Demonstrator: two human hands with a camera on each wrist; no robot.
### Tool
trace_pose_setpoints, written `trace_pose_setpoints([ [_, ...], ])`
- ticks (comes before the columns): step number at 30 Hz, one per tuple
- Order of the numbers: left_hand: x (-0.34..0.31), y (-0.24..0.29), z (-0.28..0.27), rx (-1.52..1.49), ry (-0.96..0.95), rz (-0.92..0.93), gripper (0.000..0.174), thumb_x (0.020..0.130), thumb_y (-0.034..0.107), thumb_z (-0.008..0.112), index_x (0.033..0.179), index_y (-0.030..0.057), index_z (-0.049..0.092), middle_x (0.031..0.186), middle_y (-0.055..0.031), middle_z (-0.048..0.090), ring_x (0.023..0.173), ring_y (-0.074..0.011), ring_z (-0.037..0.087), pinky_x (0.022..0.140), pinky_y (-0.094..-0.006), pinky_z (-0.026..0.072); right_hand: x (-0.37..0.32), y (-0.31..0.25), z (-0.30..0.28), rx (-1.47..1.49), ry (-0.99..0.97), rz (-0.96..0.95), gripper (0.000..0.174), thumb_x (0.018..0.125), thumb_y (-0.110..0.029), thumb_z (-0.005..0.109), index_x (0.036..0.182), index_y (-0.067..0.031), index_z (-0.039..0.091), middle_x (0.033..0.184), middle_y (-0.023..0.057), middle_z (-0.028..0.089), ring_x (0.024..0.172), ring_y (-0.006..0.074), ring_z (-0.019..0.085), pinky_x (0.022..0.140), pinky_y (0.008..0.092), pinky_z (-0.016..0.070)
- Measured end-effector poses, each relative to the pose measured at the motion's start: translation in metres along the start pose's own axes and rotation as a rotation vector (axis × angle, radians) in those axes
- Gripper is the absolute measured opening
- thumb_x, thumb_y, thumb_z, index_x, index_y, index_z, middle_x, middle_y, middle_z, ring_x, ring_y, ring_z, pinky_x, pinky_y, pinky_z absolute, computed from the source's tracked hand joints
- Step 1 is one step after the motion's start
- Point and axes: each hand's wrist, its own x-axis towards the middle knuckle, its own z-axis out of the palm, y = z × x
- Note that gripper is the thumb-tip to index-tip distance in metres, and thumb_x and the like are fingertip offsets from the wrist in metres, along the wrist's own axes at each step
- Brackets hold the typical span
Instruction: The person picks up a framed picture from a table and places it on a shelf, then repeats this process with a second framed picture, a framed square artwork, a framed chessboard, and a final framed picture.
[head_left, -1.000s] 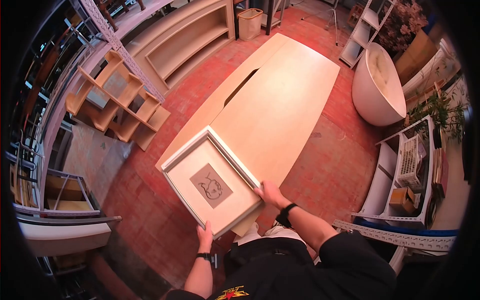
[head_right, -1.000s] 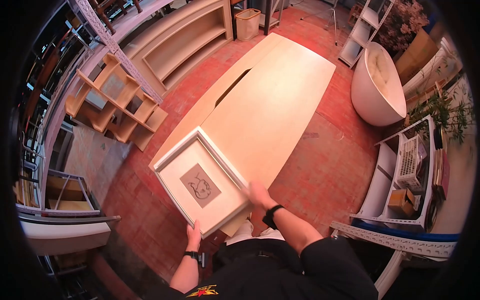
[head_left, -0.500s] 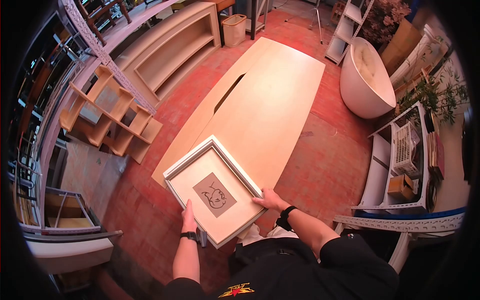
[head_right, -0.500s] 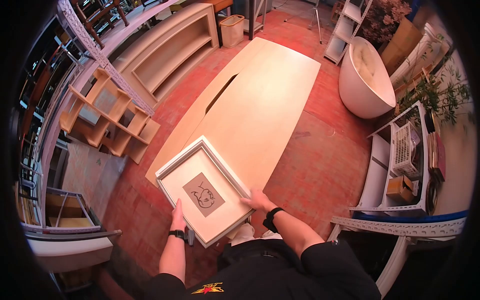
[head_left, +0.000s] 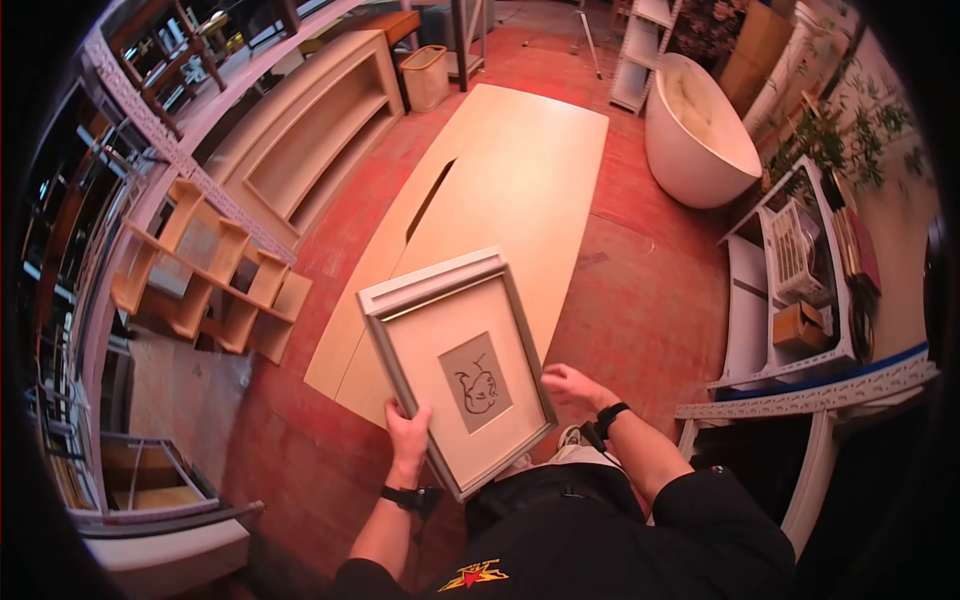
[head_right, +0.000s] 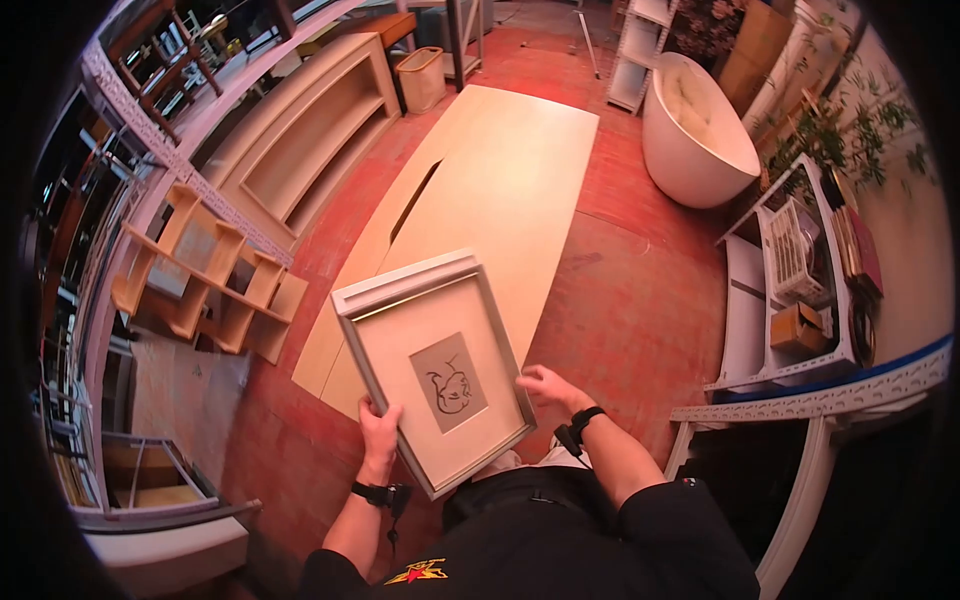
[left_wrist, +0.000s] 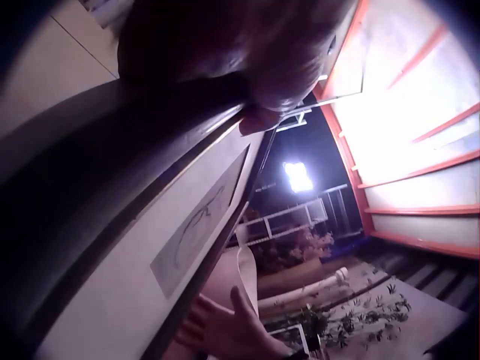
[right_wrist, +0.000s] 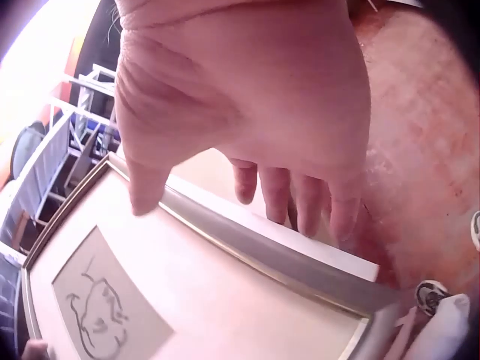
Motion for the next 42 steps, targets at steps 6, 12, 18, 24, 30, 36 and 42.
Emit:
trace_pose_setpoints([
  [6,-0.035,0.03,0.059,0.43,-0.174,0.203,0.053,0.068,0.013,0.071,0.11,-0.0017,0.042,0.092,-0.0202,0.062,0.085,-0.0302,0.064,0.077,-0.0382,0.0497,-0.018,-0.06,-0.032,0.41,0.135,-0.328,0.072,0.091,-0.046,0.054,0.145,-0.0103,0.021,0.143,0.0143,0.036,0.129,0.0275,0.039,0.101,0.042,0.0351],
  [12,-0.067,0.033,0.097,0.562,-0.354,0.297,0.061,0.065,0.019,0.076,0.112,-0.0003,0.043,0.093,-0.0227,0.061,0.088,-0.0394,0.061,0.078,-0.0448,0.0479,-0.1,-0.054,-0.063,0.153,0.688,-0.548,0.072,0.089,-0.029,0.063,0.142,0.0005,0.025,0.139,0.0241,0.037,0.123,0.0267,0.046,0.099,0.0346,0.0393],
  [18,-0.111,0.024,0.117,0.709,-0.645,0.51,0.064,0.063,0.02,0.078,0.113,0.0,0.045,0.097,-0.023,0.058,0.091,-0.0396,0.058,0.079,-0.0443,0.0464,-0.205,0.018,-0.083,0.205,0.798,-0.484,0.073,0.09,-0.048,0.054,0.145,-0.0105,0.023,0.14,0.0174,0.038,0.107,0.0239,0.055,0.078,0.0358,0.0504],
  [24,-0.17,0.009,0.133,0.766,-0.964,0.779,0.059,0.059,0.017,0.079,0.107,0.0019,0.049,0.092,-0.0175,0.057,0.088,-0.0371,0.055,0.079,-0.0445,0.043,-0.288,0.114,-0.076,0.44,0.744,-0.18,0.072,0.093,-0.057,0.04,0.146,-0.0111,0.023,0.129,0.0128,0.047,0.097,0.0235,0.057,0.073,0.0391,0.0529],
  [30,-0.233,-0.014,0.141,0.737,-1.236,1.031,0.064,0.058,0.022,0.082,0.108,0.0024,0.047,0.092,-0.0153,0.057,0.09,-0.035,0.055,0.087,-0.0435,0.0414,-0.343,0.239,-0.047,0.635,0.64,-0.124,0.059,0.093,-0.057,0.039,0.132,-0.013,0.042,0.128,0.012,0.048,0.104,0.027,0.056,0.081,0.0494,0.0485],
  [36,-0.281,-0.027,0.141,0.729,-1.525,1.135,0.064,0.061,0.022,0.079,0.113,0.0026,0.046,0.097,-0.0136,0.056,0.097,-0.0315,0.055,0.098,-0.0483,0.0363,-0.416,0.299,0.02,1.232,0.565,-0.157,0.06,0.09,-0.062,0.04,0.119,-0.0117,0.055,0.115,0.0125,0.059,0.104,0.0288,0.056,0.086,0.0479,0.0462],
  [42,-0.309,-0.023,0.154,0.636,-1.753,1.335,0.06,0.061,0.017,0.076,0.111,0.0039,0.047,0.089,-0.011,0.052,0.093,-0.0289,0.055,0.1,-0.0479,0.0341,-0.451,0.335,0.088,1.482,0.779,-0.548,0.033,0.09,-0.042,0.054,0.101,-0.0121,0.063,0.094,-0.0002,0.064,0.091,0.0127,0.06,0.081,0.0284,0.0465],
])
